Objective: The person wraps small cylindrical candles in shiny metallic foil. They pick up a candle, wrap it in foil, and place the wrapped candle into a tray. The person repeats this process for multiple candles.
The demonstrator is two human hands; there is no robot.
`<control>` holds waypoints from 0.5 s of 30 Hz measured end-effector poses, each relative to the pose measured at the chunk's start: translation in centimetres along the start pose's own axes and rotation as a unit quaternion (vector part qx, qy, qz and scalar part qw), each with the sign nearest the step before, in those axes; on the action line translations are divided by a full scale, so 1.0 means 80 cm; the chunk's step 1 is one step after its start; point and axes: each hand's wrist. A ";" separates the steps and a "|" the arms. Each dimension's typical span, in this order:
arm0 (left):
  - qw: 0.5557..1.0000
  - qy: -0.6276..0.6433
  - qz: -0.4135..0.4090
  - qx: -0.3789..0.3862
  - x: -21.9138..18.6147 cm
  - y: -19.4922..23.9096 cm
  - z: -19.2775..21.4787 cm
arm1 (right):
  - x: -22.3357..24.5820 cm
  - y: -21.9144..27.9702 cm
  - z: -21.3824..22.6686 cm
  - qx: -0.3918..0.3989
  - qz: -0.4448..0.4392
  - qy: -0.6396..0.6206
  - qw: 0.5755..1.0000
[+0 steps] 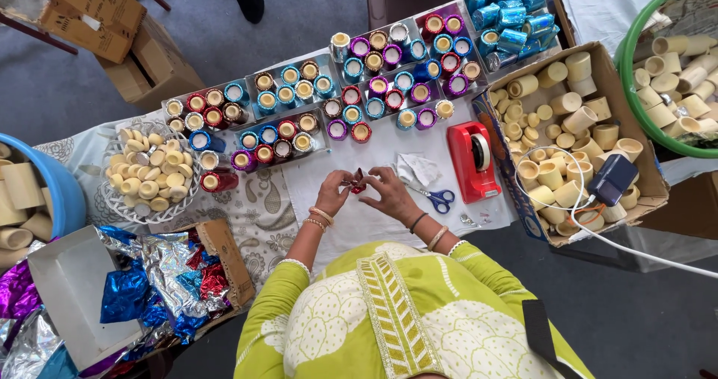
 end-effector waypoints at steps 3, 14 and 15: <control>0.989 -0.128 -0.067 0.013 -0.015 -0.003 0.012 | -0.008 0.008 -0.014 -0.002 -0.021 0.022 1.000; 0.983 -0.159 -0.063 0.074 -0.013 -0.010 0.004 | -0.020 0.012 -0.024 0.003 -0.027 0.032 0.999; 0.984 -0.149 -0.064 0.069 -0.017 -0.008 0.002 | -0.023 0.014 -0.026 -0.006 -0.068 -0.028 0.997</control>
Point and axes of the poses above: each hand's wrist, its own y-axis away from the middle knuckle, its own z-axis out of the back of the hand, x = y × z, and after that the axes turned 7 degrees about z, right-handed
